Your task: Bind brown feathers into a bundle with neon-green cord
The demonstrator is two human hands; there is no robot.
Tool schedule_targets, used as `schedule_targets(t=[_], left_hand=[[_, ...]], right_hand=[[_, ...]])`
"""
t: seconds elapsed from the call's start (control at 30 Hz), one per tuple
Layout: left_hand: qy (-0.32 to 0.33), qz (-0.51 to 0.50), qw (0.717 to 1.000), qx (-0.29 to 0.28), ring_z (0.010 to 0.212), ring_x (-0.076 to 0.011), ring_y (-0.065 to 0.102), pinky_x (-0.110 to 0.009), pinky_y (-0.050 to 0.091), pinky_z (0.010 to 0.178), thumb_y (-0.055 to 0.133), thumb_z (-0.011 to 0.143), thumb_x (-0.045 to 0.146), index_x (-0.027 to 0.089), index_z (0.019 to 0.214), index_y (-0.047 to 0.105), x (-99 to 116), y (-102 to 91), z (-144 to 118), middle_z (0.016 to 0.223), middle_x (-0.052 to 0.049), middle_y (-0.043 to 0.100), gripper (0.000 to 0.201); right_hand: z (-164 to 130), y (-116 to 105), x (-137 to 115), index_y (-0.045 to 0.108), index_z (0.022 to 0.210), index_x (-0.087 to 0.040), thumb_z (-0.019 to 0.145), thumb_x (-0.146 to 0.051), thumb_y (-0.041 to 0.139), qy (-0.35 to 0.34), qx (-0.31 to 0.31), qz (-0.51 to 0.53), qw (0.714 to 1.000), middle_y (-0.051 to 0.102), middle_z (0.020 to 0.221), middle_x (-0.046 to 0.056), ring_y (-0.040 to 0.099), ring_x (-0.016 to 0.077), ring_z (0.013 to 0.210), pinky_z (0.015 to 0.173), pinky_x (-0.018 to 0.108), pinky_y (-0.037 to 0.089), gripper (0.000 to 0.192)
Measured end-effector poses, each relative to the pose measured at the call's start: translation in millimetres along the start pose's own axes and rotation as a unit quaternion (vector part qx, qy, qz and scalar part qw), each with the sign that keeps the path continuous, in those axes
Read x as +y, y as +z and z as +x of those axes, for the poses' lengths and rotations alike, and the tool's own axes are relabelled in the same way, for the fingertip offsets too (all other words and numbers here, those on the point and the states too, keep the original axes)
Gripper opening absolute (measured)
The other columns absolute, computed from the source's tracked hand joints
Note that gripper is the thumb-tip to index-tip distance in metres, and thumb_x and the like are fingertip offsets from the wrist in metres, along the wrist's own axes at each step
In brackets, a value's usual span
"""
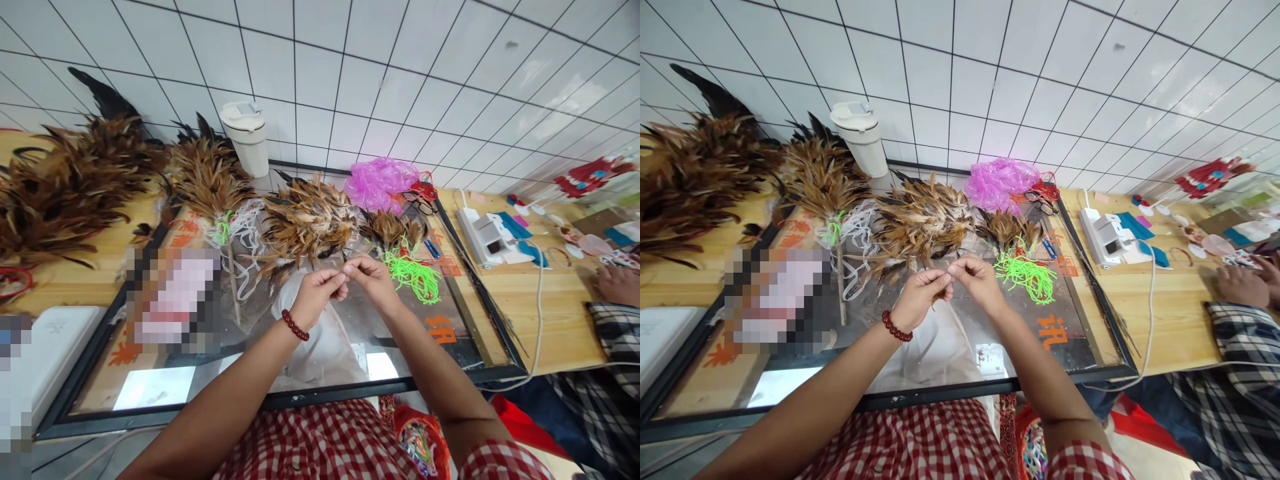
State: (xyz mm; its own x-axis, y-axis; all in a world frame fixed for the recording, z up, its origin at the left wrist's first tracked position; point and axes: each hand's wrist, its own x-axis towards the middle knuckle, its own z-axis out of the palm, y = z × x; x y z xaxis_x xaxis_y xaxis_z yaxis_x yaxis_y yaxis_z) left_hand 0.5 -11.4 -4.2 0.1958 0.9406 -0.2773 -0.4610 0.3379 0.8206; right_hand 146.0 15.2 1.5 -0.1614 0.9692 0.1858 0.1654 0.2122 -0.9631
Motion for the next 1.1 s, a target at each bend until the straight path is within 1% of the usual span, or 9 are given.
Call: schedule_targets(t=[0.17,0.33,0.43,0.6,0.7,0.8,0.93,1.0,1.1], left_hand=[[0.012,-0.055,0.996,0.07,0.05,-0.008,0.053,-0.022,0.042,0.052,0.081,0.057,0.036,0.011,0.069,0.069,5,-2.7,2,0.056,-0.001,0.06,0.03],[0.007,-0.055,0.997,0.06,0.048,-0.0078,0.052,-0.021,0.041,0.05,0.081,0.057,0.036,0.011,0.07,0.068,7,-2.9,2,0.054,0.0,0.059,0.031],[0.004,-0.051,0.998,0.043,0.049,-0.008,0.052,-0.022,0.041,0.05,0.08,0.057,0.036,0.011,0.069,0.068,6,-2.6,1,0.054,-0.001,0.059,0.03],[0.004,-0.047,0.998,0.051,0.048,-0.0077,0.051,-0.021,0.039,0.049,0.079,0.059,0.033,0.01,0.069,0.068,5,-2.7,1,0.054,-0.001,0.058,0.027],[0.022,-0.062,0.995,0.072,0.048,-0.0069,0.05,-0.02,0.037,0.048,0.078,0.061,0.031,0.01,0.071,0.068,5,-4.4,3,0.053,0.0,0.057,0.025],[0.035,-0.098,0.988,0.11,0.048,-0.0064,0.05,-0.019,0.037,0.048,0.077,0.062,0.029,0.011,0.072,0.067,5,-6.6,5,0.054,0.001,0.057,0.023],[0.038,-0.123,0.984,0.127,0.048,-0.0064,0.05,-0.019,0.037,0.047,0.077,0.064,0.026,0.011,0.072,0.066,5,-7.9,8,0.054,0.002,0.056,0.02],[0.038,-0.125,0.984,0.124,0.049,-0.0063,0.05,-0.018,0.038,0.047,0.077,0.064,0.027,0.011,0.072,0.066,5,-7.5,9,0.054,0.002,0.056,0.02],[0.026,-0.127,0.984,0.122,0.053,-0.0075,0.055,-0.019,0.042,0.051,0.078,0.064,0.026,0.011,0.073,0.067,6,-5.7,8,0.06,0.0,0.061,0.02]], right_hand=[[9,-24,4,0.071,0.093,-0.022,0.087,-0.033,0.057,-0.08,0.081,-0.191,0.975,0.063,0.085,0.005,0.059,0.0176,0.081,0.076,0.033,0.049,0.019],[3,-18,-3,0.059,0.128,-0.026,0.093,-0.033,0.049,-0.138,-0.052,-0.21,0.967,0.059,0.114,0.01,0.057,0.0198,0.104,0.091,0.038,0.048,0.037],[-3,-8,-8,0.052,0.136,-0.027,0.095,-0.034,0.047,-0.172,-0.116,-0.188,0.96,0.054,0.125,0.011,0.051,0.0207,0.119,0.102,0.04,0.042,0.042],[-1,-8,-8,0.061,0.125,-0.026,0.095,-0.036,0.045,-0.17,-0.134,-0.17,0.961,0.058,0.123,0.01,0.053,0.0204,0.118,0.102,0.04,0.042,0.036],[2,-14,-2,0.064,0.117,-0.023,0.092,-0.04,0.051,-0.126,-0.067,-0.234,0.962,0.061,0.114,0.01,0.06,0.0202,0.103,0.091,0.037,0.049,0.033],[4,-15,9,0.067,0.104,-0.017,0.083,-0.047,0.061,-0.049,-0.013,-0.381,0.923,0.062,0.102,0.012,0.061,0.0232,0.091,0.081,0.038,0.05,0.038],[4,-8,19,0.065,0.097,-0.015,0.084,-0.04,0.06,-0.004,-0.021,-0.501,0.865,0.062,0.099,0.013,0.059,0.0263,0.091,0.08,0.039,0.047,0.029],[4,-4,20,0.065,0.089,-0.017,0.087,-0.028,0.054,-0.007,-0.028,-0.493,0.869,0.062,0.092,0.01,0.059,0.0234,0.086,0.077,0.036,0.045,0.016],[2,-2,12,0.06,0.079,-0.018,0.087,-0.023,0.051,-0.055,-0.001,-0.404,0.913,0.061,0.08,0.006,0.057,0.0185,0.076,0.071,0.031,0.044,0.013]])
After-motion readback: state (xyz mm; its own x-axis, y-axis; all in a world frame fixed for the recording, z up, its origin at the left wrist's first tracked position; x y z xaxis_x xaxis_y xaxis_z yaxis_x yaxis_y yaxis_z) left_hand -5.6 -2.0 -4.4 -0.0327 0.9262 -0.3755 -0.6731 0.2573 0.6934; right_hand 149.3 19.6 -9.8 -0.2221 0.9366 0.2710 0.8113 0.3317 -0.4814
